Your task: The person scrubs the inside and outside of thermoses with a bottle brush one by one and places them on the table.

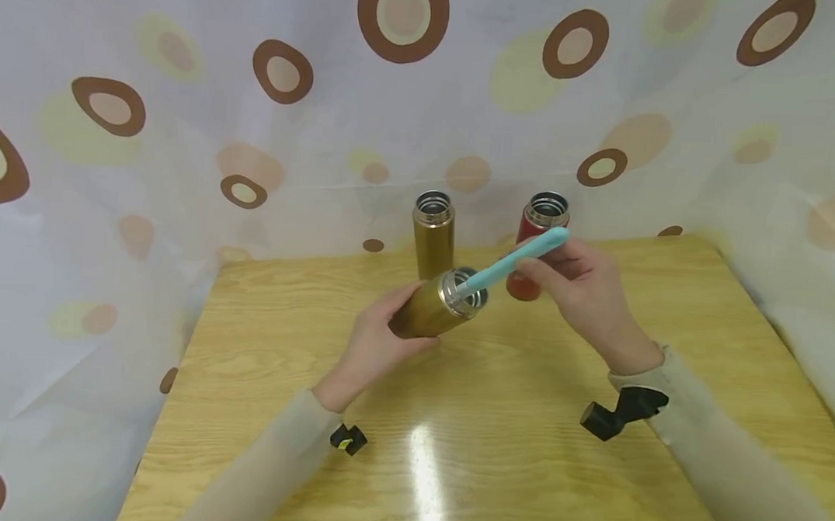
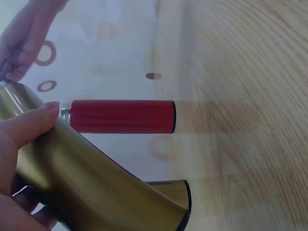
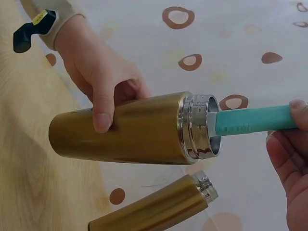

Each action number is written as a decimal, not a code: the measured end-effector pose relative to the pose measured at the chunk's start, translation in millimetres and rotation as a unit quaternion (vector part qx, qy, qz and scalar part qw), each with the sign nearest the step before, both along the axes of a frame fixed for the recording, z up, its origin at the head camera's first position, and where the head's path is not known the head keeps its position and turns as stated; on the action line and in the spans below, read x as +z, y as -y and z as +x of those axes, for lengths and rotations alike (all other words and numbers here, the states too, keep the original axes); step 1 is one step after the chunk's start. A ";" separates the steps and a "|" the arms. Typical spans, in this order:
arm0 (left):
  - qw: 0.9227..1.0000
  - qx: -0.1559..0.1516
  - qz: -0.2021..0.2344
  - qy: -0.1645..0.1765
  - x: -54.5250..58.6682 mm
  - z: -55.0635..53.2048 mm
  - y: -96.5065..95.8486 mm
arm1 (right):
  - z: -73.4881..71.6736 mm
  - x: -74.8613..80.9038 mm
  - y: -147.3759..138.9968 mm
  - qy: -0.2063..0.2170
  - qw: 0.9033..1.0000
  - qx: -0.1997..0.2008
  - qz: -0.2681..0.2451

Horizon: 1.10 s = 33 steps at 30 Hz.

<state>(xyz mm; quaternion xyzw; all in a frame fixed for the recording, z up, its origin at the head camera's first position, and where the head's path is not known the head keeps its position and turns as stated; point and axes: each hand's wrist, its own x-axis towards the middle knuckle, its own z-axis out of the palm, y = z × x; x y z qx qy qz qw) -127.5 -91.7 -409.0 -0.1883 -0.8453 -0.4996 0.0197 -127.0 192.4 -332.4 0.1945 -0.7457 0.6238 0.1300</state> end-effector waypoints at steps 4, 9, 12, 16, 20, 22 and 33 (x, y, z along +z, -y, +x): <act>1.000 0.006 0.002 -0.003 -2.7 -2.4 -0.5 | 0.3 -2.6 -6.6 0.023 0.999 0.010 0.021; 1.000 -0.003 -0.003 -0.012 -6.4 -4.1 3.3 | -1.2 -6.9 -17.0 0.064 0.998 0.001 0.005; 1.000 -0.005 0.000 -0.018 -6.4 -4.7 4.2 | -2.8 -5.2 -23.0 0.069 0.997 0.005 -0.030; 1.000 -0.001 -0.006 -0.018 -7.4 -4.2 6.0 | -5.6 -0.7 -29.2 0.049 0.994 0.037 -0.093; 1.000 0.000 -0.017 -0.016 -7.6 -3.4 7.1 | -6.5 2.3 -32.1 0.028 0.989 0.064 -0.130; 1.000 -0.001 -0.022 -0.015 -6.8 -2.9 7.2 | -5.8 2.0 -31.8 0.026 0.988 0.065 -0.136; 1.000 0.002 -0.030 -0.001 -2.6 1.3 3.7 | -1.8 -13.0 -22.9 0.069 0.993 0.055 -0.077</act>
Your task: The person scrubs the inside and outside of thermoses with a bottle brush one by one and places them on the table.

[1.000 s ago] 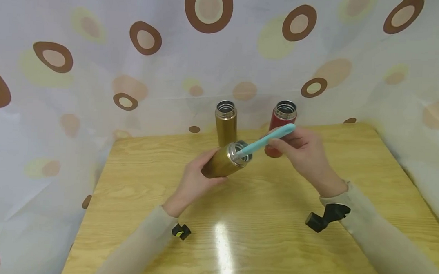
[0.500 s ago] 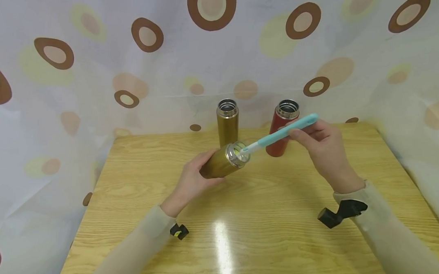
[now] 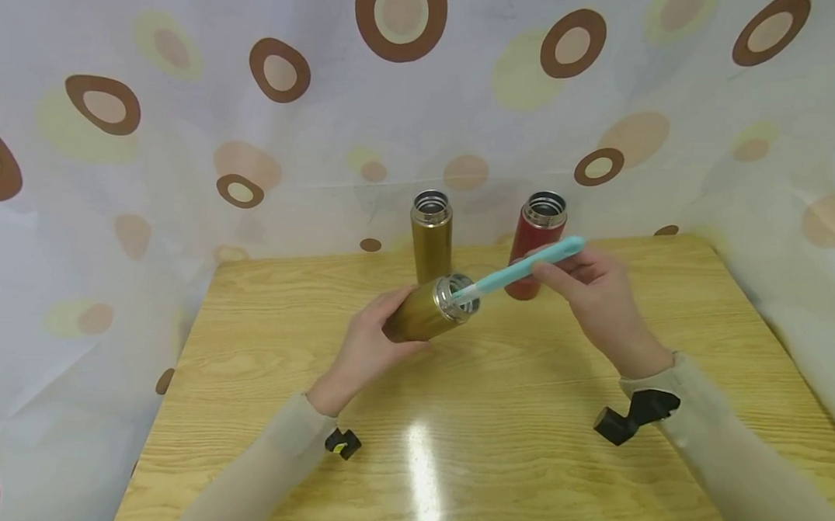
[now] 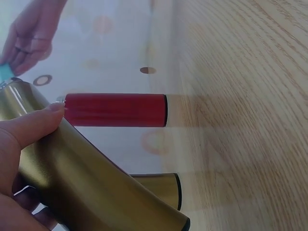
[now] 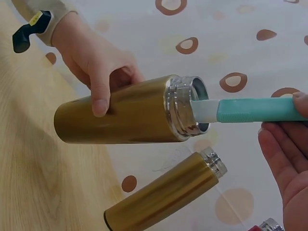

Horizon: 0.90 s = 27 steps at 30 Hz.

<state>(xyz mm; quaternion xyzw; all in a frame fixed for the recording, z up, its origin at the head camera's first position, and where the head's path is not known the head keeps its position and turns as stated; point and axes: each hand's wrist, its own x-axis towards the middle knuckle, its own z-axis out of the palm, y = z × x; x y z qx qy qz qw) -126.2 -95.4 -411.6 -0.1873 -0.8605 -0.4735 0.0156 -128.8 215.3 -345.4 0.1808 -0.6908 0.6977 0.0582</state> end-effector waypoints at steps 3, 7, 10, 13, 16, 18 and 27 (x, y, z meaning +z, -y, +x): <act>1.000 -0.001 0.000 0.002 1.8 0.5 -2.3 | 1.2 -3.2 5.0 0.020 0.999 0.021 0.022; 1.000 0.000 0.002 0.004 3.0 0.5 -4.6 | 1.9 -5.1 10.7 0.036 0.998 0.041 0.025; 1.000 -0.001 0.004 0.004 3.4 0.5 -5.1 | 1.3 -6.2 12.2 0.026 0.999 0.036 0.024; 1.000 -0.002 0.006 0.005 3.8 0.9 -4.9 | 0.9 -6.4 10.6 0.014 0.999 0.029 0.035; 1.000 -0.003 0.010 0.006 3.3 0.6 -4.4 | 1.0 -4.5 6.8 0.012 0.999 0.015 0.050; 1.000 -0.003 0.011 0.005 2.5 0.1 -3.9 | 1.3 -1.7 3.7 0.016 0.999 0.002 0.047; 1.000 -0.008 0.003 -0.005 -0.3 -1.1 1.3 | 0.1 10.7 -9.9 -0.024 0.999 -0.006 -0.044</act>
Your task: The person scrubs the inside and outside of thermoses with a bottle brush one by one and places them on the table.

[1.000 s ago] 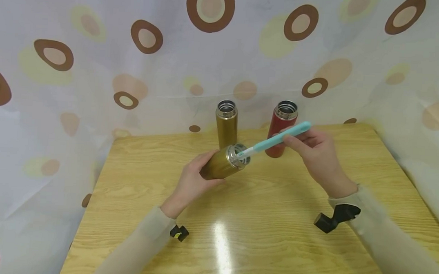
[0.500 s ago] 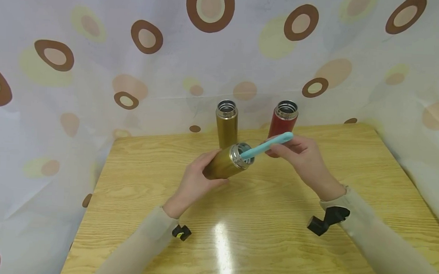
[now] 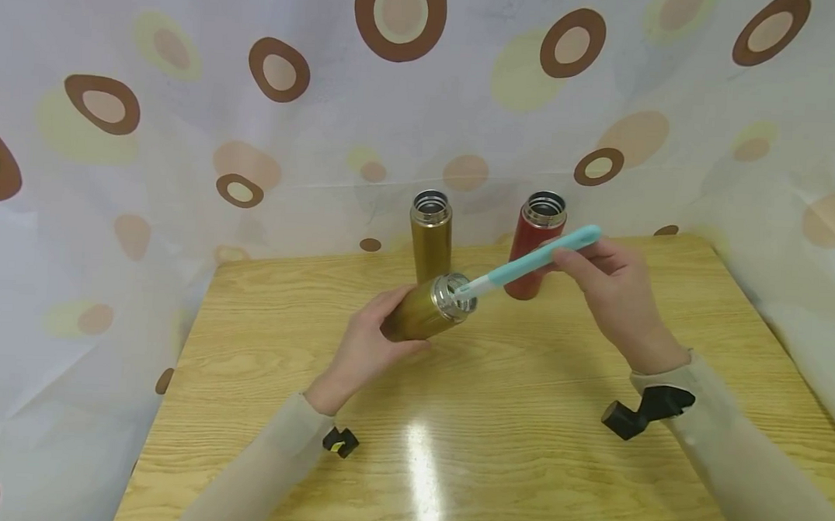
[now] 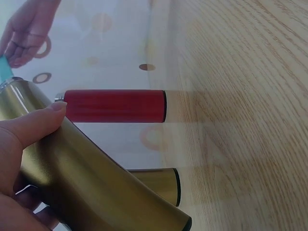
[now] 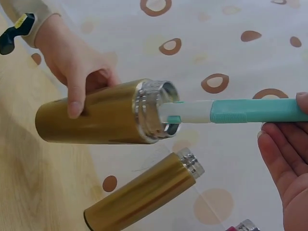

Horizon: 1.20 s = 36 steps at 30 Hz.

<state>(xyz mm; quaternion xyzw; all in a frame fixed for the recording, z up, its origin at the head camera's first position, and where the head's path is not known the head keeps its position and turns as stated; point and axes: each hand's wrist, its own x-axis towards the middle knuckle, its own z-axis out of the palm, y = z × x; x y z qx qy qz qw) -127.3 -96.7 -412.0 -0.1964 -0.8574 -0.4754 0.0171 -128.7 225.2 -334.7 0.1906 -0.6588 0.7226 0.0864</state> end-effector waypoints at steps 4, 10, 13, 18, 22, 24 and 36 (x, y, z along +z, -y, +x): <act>1.000 -0.001 -0.006 -0.003 -0.7 -0.2 1.2 | 0.4 2.0 -1.8 -0.012 0.999 0.010 -0.029; 1.000 0.002 -0.017 -0.001 -2.5 0.2 1.8 | 0.2 -3.7 2.9 -0.008 1.000 -0.013 -0.002; 1.000 0.004 -0.018 -0.004 -2.8 0.6 0.9 | 1.0 -8.8 7.3 0.004 0.999 -0.032 0.040; 1.000 0.002 -0.017 -0.010 -1.2 1.9 -2.5 | 1.9 -16.3 17.2 0.020 0.997 -0.013 0.077; 1.000 0.001 -0.018 -0.011 0.2 2.5 -4.9 | 1.8 -19.7 22.4 0.022 0.997 0.010 0.070; 1.000 0.001 -0.016 -0.011 0.6 2.9 -5.4 | 1.9 -20.4 23.1 0.022 0.997 0.015 0.069; 1.000 -0.001 -0.013 -0.010 -3.1 1.6 -2.7 | 2.8 -9.3 7.5 0.023 0.999 -0.024 0.036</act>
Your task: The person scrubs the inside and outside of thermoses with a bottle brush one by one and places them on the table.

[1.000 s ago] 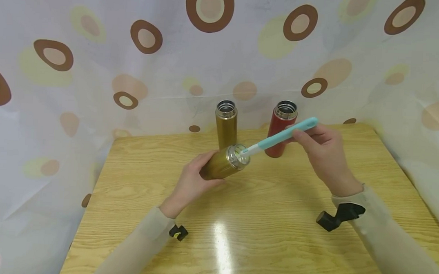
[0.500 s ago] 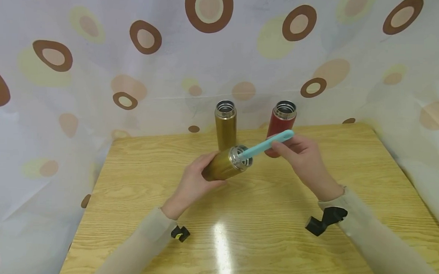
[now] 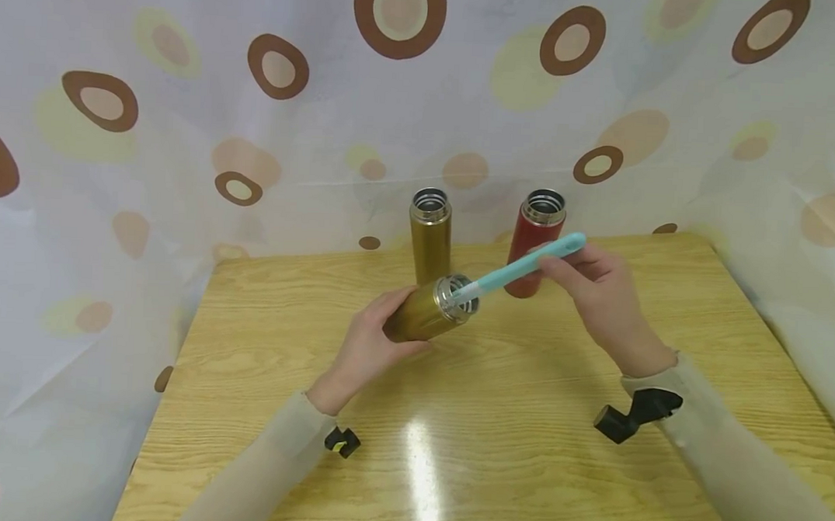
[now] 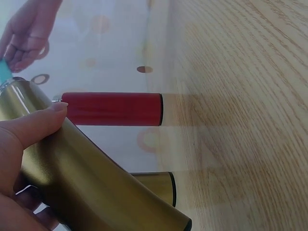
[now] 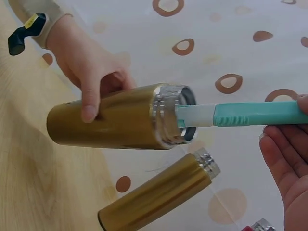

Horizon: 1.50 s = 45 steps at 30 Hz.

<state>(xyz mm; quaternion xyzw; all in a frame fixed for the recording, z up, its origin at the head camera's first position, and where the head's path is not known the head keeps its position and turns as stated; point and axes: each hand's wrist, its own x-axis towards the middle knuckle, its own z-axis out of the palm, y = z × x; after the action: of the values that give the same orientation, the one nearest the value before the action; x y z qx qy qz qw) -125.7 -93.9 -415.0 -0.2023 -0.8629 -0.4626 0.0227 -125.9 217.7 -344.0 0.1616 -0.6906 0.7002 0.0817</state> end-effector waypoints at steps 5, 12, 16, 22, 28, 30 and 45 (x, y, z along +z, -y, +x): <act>1.000 -0.001 0.003 0.003 -0.6 -0.6 1.2 | -0.6 5.6 -8.2 -0.019 0.999 0.004 -0.041; 1.000 -0.004 0.001 0.002 -1.2 -0.5 1.9 | -1.6 1.2 -4.2 -0.029 0.998 0.000 -0.052; 1.000 -0.002 -0.001 0.003 -2.4 0.0 1.8 | -2.1 -3.4 -0.5 -0.019 1.000 0.000 -0.021; 1.000 0.000 0.003 0.001 -2.5 0.6 -0.8 | -0.8 -12.8 9.5 0.013 0.999 0.016 0.036; 1.000 -0.006 0.006 0.005 -4.0 0.5 -3.6 | -1.0 -20.7 18.6 0.011 0.998 0.044 0.051; 1.000 -0.008 0.009 0.008 -3.0 1.0 -4.1 | -1.2 -20.7 18.0 0.012 0.997 0.046 0.056; 1.000 -0.003 0.006 0.006 -3.6 1.8 0.0 | -1.5 0.4 -5.8 -0.004 1.000 -0.021 0.000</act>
<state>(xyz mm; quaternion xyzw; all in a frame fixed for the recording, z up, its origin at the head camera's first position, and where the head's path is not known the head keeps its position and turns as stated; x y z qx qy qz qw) -123.9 -94.0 -418.6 -0.2023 -0.8594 -0.4692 0.0178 -127.5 223.6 -343.6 0.1494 -0.6937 0.6976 0.0990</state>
